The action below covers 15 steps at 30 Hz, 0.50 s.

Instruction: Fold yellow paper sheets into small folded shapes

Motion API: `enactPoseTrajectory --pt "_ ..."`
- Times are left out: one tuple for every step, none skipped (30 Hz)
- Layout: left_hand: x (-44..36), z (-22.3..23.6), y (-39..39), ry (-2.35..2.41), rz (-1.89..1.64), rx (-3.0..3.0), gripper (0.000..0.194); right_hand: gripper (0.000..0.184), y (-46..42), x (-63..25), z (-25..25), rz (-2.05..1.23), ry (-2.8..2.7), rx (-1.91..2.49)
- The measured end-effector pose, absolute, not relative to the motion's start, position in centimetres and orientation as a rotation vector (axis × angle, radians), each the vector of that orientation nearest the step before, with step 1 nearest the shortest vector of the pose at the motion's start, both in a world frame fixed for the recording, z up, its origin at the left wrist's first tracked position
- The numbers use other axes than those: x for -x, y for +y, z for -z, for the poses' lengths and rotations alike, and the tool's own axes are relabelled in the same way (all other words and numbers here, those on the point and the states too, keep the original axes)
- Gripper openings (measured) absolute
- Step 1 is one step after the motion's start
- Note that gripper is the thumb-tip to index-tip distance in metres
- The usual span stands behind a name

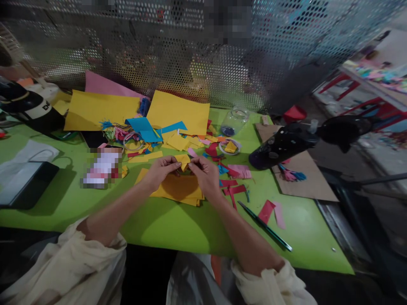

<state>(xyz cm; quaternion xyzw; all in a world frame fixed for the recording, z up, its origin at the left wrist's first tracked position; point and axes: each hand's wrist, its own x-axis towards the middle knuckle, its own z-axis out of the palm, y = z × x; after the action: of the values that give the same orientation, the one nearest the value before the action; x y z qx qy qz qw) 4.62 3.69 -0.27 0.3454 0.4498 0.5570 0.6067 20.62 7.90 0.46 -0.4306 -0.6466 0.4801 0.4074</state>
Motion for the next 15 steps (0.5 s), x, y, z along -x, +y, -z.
enactPoseTrajectory --pt "-4.71 0.22 3.68 1.04 -1.292 -0.792 0.021 0.013 7.78 -20.54 -0.56 -1.2 -1.618 1.088" --pt "-4.8 0.15 3.67 1.039 -1.298 -0.783 0.021 0.012 7.69 -20.47 -0.65 -1.2 -1.601 1.087" --pt "-4.88 0.1 3.65 1.039 -1.305 -0.776 0.021 0.011 7.66 -20.4 -0.72 -1.208 -1.582 1.083" --pt "-4.92 0.07 3.64 1.038 -1.313 -0.771 0.02 0.011 7.67 -20.36 -0.76 -1.223 -1.567 1.077" --pt "-4.93 0.08 3.64 1.038 -1.32 -0.769 0.02 0.011 7.72 -20.33 -0.76 -1.242 -1.559 1.07" --pt "-4.91 0.11 3.63 1.039 -1.327 -0.769 0.02 0.012 7.81 -20.33 -0.73 -1.264 -1.562 1.062" --pt "-4.85 0.16 3.63 1.044 -1.332 -0.77 0.019 0.013 7.91 -20.35 -0.67 -1.281 -1.575 1.056" --pt "-4.77 0.22 3.62 1.049 -1.331 -0.771 0.018 0.015 8.01 -20.4 -0.59 -1.277 -1.601 1.057" --pt "-4.69 0.28 3.62 1.056 -1.327 -0.772 0.017 0.016 8.09 -20.48 -0.51 -1.241 -1.637 1.064" --pt "-4.61 0.32 3.6 1.066 -1.323 -0.77 0.016 0.016 8.16 -20.58 -0.45 -1.169 -1.686 1.076" --pt "-4.55 0.33 3.58 1.076 -1.318 -0.769 0.016 0.016 8.2 -20.7 -0.4 -1.066 -1.745 1.086" --pt "-4.51 0.32 3.56 1.083 -1.314 -0.772 0.015 0.015 8.21 -20.84 -0.39 -0.943 -1.818 1.092" --pt "-4.5 0.27 3.52 1.089 -1.31 -0.778 0.015 0.013 8.22 -20.99 -0.4 -0.806 -1.9 1.091" --pt "-4.51 0.2 3.48 1.093 -1.307 -0.79 0.015 0.011 8.22 -21.13 -0.43 -0.663 -1.984 1.08" --pt "-4.53 0.11 3.43 1.095 -1.306 -0.803 0.015 0.011 8.22 -21.25 -0.47 -0.517 -2.063 1.061"
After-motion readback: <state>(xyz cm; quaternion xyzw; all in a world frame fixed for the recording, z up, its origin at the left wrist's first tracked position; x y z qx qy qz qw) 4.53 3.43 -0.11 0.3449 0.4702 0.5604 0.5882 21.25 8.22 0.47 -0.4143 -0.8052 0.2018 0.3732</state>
